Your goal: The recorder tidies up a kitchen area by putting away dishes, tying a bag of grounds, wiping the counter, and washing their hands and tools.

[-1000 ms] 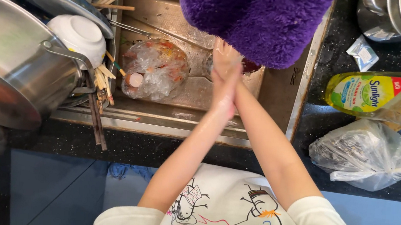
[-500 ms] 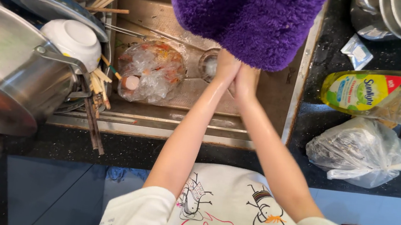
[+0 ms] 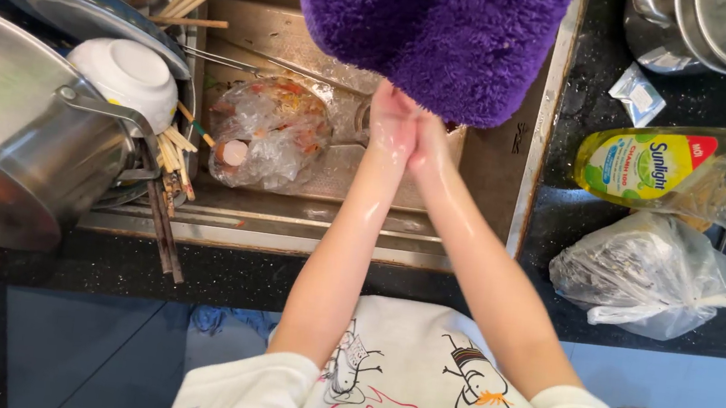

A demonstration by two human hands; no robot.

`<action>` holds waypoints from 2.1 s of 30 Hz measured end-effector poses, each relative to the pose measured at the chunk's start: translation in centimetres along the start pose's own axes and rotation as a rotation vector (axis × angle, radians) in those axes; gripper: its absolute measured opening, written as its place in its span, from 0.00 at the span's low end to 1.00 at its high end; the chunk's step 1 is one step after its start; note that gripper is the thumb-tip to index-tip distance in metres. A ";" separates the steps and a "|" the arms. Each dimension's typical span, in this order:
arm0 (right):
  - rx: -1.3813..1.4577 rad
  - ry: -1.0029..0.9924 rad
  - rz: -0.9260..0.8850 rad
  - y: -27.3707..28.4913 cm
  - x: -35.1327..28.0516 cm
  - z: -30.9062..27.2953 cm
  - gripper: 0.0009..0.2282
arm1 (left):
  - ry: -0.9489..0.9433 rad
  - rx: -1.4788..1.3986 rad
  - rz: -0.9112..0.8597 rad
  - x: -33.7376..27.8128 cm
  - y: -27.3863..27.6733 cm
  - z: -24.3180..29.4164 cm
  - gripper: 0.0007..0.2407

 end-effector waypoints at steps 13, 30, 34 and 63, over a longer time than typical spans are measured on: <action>-1.711 0.641 0.294 -5.5 5.4 -6.6 0.16 | 0.013 0.577 0.353 -17.1 -10.7 2.5 0.35; -0.474 0.256 0.270 -1.9 -8.4 -6.4 0.26 | -0.301 1.212 -0.140 7.9 3.6 -3.0 0.19; -0.596 0.307 0.094 -5.7 -14.0 -4.1 0.35 | -0.003 0.499 -0.124 9.2 2.6 -5.8 0.18; -1.675 0.273 0.119 3.0 9.8 -3.5 0.13 | 0.183 1.010 0.313 -12.5 -7.0 2.4 0.50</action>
Point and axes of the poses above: each hand's wrist, its own x-axis towards the middle knuckle, its own y-axis out of the back of the hand, z = x × y, the point moved 9 cm from there along x, towards the middle knuckle
